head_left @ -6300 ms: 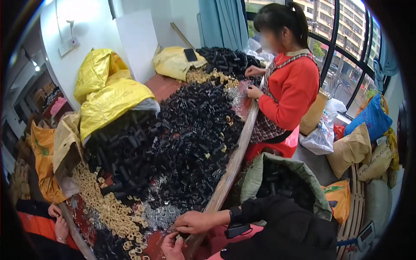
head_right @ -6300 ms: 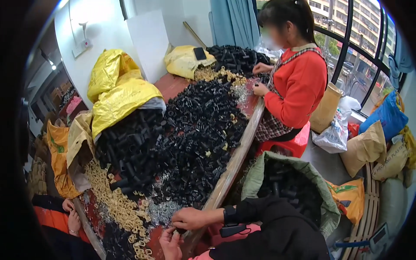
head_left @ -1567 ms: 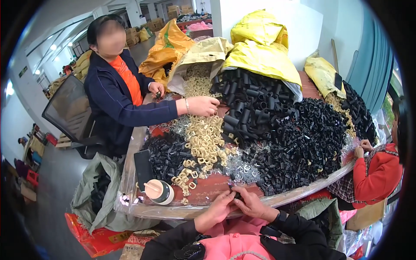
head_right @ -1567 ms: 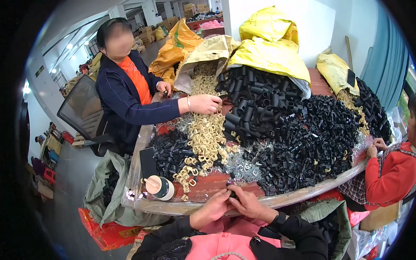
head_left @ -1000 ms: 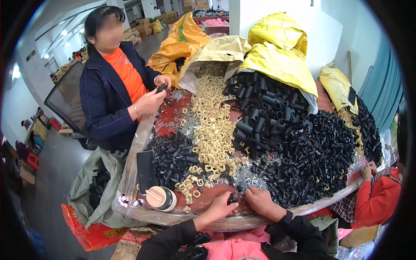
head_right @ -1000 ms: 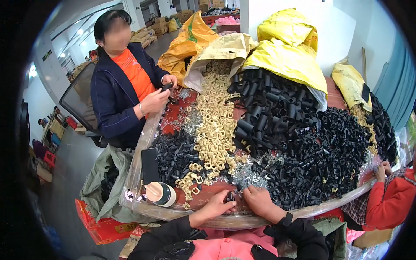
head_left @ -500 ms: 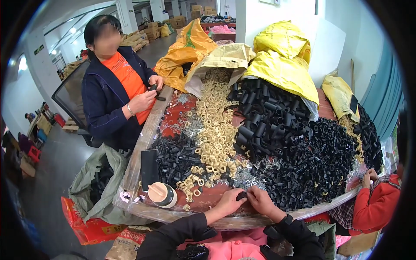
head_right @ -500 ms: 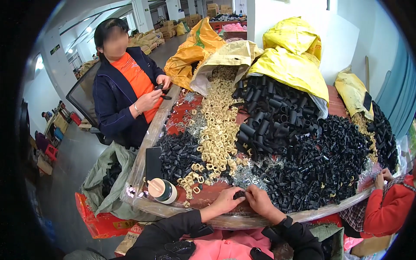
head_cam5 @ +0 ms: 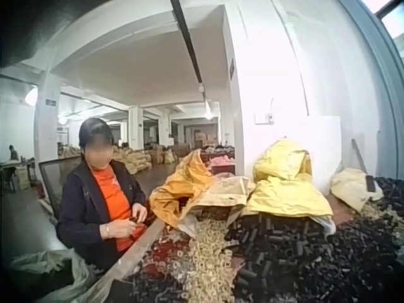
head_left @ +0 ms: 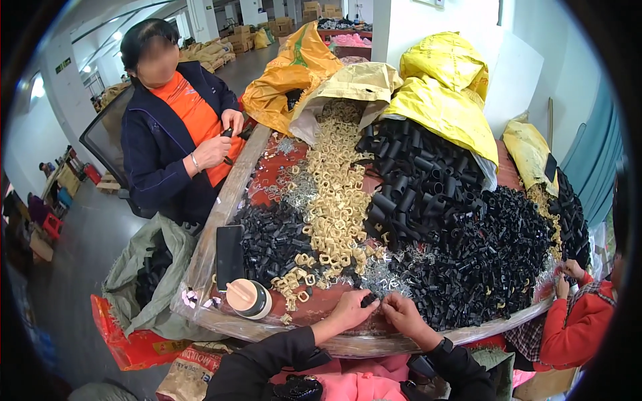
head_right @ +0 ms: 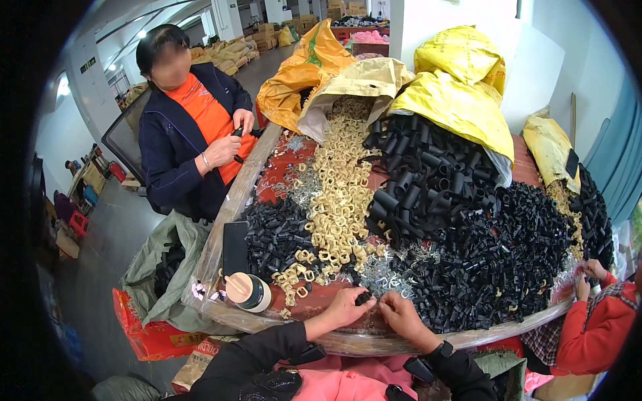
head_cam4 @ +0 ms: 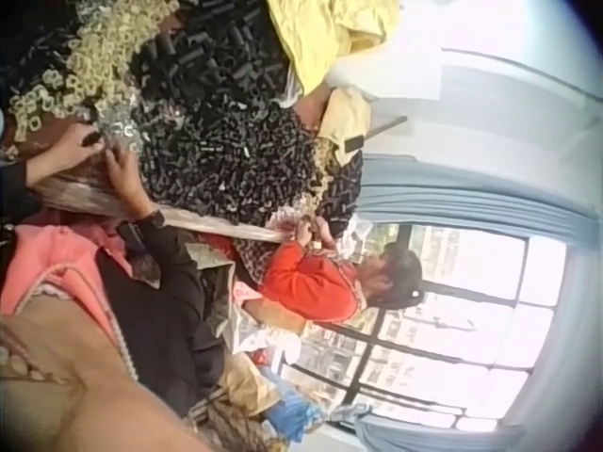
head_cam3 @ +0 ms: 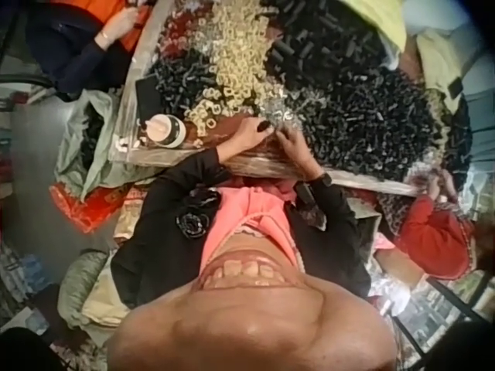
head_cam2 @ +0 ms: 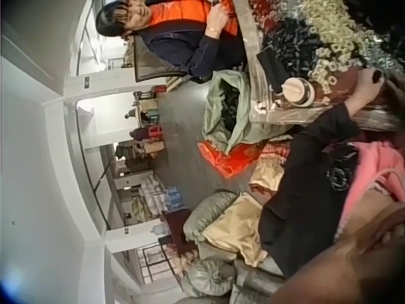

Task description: Assembling small black plastic components by inserting gold rings into them at a factory workbench.

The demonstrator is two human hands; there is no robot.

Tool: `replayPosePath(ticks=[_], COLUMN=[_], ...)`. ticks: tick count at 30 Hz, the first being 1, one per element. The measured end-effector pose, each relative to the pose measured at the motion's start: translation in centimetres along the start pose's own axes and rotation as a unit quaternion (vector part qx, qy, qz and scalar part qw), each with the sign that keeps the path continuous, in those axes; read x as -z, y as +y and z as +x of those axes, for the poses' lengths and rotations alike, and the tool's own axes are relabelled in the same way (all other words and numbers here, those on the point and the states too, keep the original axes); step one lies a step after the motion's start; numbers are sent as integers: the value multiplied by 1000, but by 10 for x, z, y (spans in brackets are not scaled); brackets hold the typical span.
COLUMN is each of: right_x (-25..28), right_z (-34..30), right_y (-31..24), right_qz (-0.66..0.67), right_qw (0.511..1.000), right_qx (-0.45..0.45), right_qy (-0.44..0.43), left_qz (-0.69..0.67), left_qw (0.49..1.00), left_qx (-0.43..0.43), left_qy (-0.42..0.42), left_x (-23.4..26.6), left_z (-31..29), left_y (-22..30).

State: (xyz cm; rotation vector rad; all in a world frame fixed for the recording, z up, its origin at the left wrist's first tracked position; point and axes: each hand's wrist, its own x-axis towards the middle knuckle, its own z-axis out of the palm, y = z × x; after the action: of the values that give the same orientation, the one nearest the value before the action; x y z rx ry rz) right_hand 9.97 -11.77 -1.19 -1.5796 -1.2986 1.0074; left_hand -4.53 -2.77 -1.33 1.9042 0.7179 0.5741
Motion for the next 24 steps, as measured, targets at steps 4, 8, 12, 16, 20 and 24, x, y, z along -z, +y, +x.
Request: replayPosePath(ticks=[4, 8, 12, 16, 20, 24], right_x=[1, 4, 3, 6, 10, -3], right_z=[-6, -4, 8, 5, -5, -10], right_y=[-13, -9, -10, 1, 3, 12], right_qz=[-99, -71, -9, 116, 215, 326], right_qw=[994, 994, 999, 991, 970, 940], right_qx=[31, 33, 46, -18, -90, -89], right_qy=[42, 74, -22, -61, -69, -52], left_qz=[-13, 20, 70, 52, 13, -13], left_qw=[999, 998, 993, 992, 994, 996], left_qx=[30, -66, -95, -101, -81, -51], left_qy=[-2, 2, 1, -63, -74, -68], left_x=[2, 1, 9, 6, 0, -1], left_z=[-1, -1, -2, 2, 1, -6], left_y=[0, 6, 14, 19, 15, 10])
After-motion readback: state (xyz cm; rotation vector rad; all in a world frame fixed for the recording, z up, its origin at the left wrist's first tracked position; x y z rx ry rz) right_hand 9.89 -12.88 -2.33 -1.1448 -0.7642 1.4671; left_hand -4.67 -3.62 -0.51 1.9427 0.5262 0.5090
